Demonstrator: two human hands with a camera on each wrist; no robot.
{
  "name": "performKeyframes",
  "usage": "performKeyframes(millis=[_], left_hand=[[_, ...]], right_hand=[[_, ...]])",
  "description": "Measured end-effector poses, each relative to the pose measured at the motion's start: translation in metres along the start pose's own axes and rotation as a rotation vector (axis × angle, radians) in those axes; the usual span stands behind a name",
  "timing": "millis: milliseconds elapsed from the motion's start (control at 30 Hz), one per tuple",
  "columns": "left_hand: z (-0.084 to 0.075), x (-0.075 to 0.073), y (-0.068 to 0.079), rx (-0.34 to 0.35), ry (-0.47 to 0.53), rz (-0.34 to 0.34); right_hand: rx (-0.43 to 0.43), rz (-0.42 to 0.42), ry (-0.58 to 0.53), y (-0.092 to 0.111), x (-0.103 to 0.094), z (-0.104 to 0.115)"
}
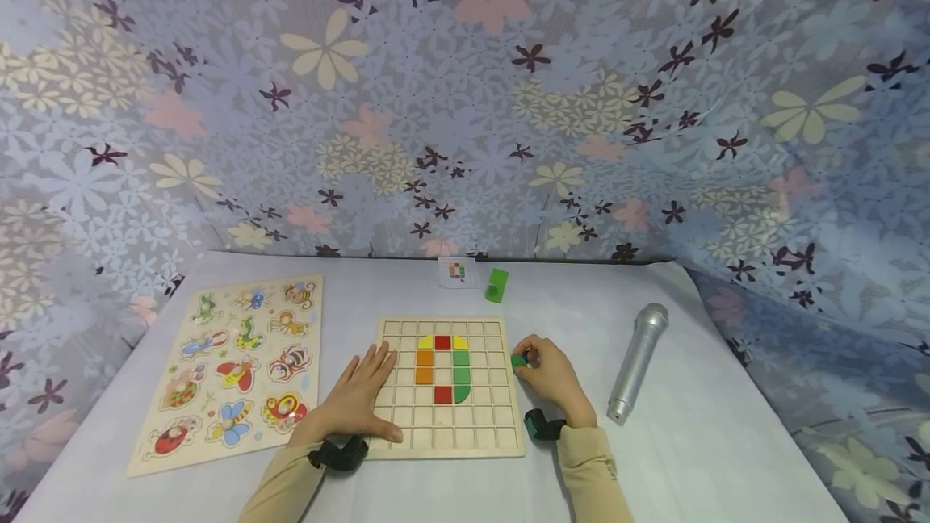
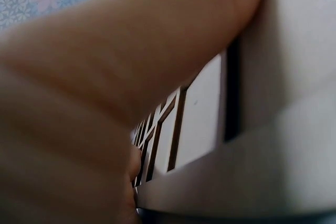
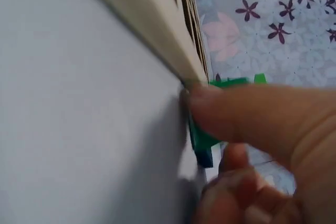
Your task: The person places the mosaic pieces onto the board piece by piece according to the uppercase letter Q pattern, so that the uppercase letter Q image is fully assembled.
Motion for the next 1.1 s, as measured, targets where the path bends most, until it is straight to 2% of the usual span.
performKeyframes(millis=[100,167,300,567,667,900,1100], left_hand=[[0.000,0.001,0.000,-0.005,-0.005,0.000],[0.000,0.002,-0.001,-0.005,-0.002,-0.001],[0.000,0.002,-0.001,-0.006,0.003,-0.003],[0.002,0.004,-0.002,-0.012,0.006,-0.004],[0.001,0.003,-0.001,-0.013,0.003,-0.001],[0.001,0.002,-0.002,-0.003,-0.001,-0.002],[0.002,0.003,-0.003,-0.004,-0.006,-0.002]], right_hand=[[0.007,-0.026,-0.055,0.000,-0.001,-0.003],[0.050,-0.031,-0.104,-0.001,-0.001,-0.007],[0.141,-0.021,-0.270,-0.004,-0.002,-0.016],[0.195,0.077,-0.581,-0.004,0.000,-0.013],[0.179,0.147,-0.679,-0.004,0.003,-0.008],[0.064,0.361,-0.874,-0.003,0.016,0.007],[-0.024,0.481,-0.991,-0.001,0.030,0.028]])
Point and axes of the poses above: each hand's wrist, its own y-axis away from the middle knuckle, its own x-axis out of the palm, z = x × y, the point moved 2 cm from there along -y, towards the middle knuckle, and after that the axes turned 3 degrees about -x, right-handed, at the moved point
